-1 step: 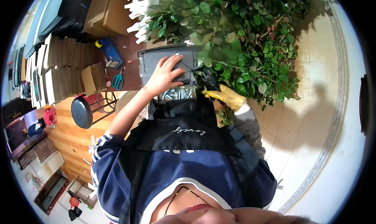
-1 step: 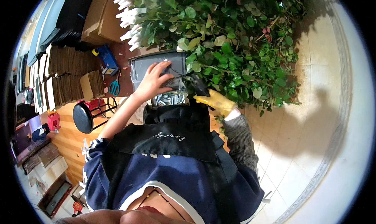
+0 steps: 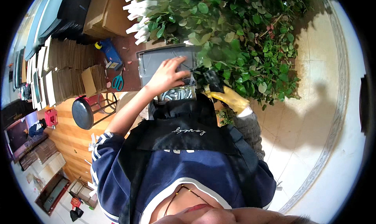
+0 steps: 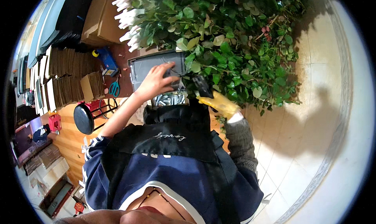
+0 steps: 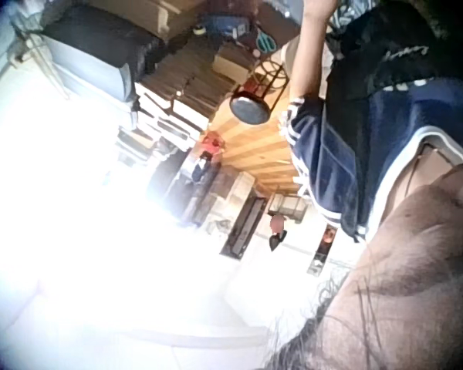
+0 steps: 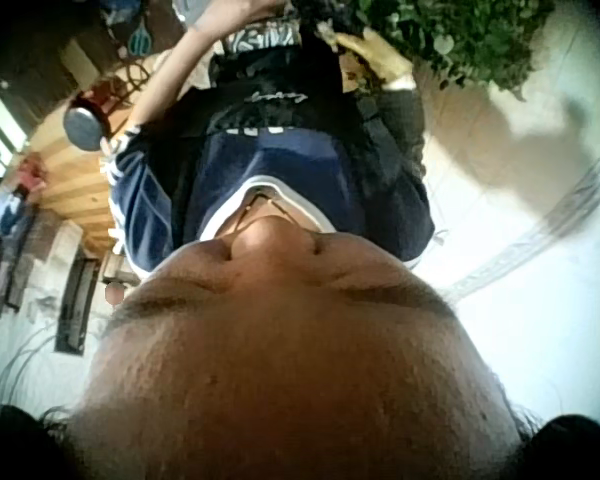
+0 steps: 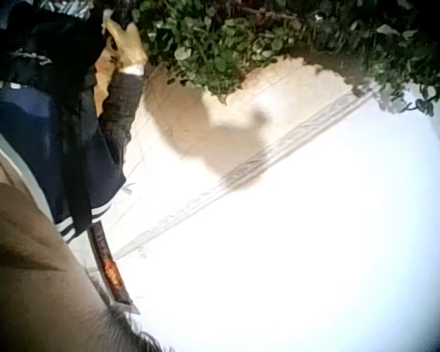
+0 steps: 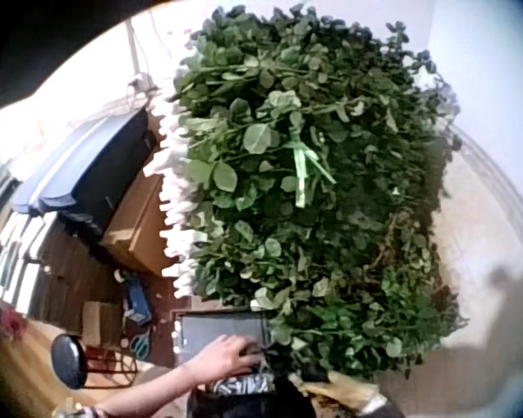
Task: The person picks up roses from a pile, places them individually into slots in a foam holder inside a plastic tray, and then picks up the tray.
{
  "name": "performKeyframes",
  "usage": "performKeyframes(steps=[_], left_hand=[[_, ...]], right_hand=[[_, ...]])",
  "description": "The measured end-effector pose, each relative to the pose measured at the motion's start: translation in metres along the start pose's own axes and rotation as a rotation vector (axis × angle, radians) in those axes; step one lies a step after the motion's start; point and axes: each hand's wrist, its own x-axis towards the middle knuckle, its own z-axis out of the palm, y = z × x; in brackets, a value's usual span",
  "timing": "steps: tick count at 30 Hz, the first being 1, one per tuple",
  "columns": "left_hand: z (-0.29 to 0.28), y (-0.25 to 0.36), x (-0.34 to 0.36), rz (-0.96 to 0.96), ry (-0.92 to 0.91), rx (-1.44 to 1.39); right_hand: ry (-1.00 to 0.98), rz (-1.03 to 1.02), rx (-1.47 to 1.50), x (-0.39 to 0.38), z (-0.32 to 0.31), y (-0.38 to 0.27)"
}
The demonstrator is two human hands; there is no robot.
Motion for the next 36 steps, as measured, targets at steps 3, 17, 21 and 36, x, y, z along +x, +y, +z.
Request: performKeyframes(steps=[3,17,21,36], left_hand=[[0.011,0.007,0.034,0.388,0.044,0.071],[0.041,0.040,0.061,-0.339,0.228,0.151],[0.030,0.041,0.054,-0.346,0.143,-0.093],[0.021,0.054,-0.169,-1.091,0.845,-0.904]], right_hand=[[0.038,-0.040,0.227,-0.036,-0.005,0.014],[-0.259,-0.414,0.499,-0.029,0.017,-0.021],[-0.339,-0.339,0.254,-0.020,0.020,-0.054],[-0.332,-0.362,-1.004,0.075,0.219,-0.121]])
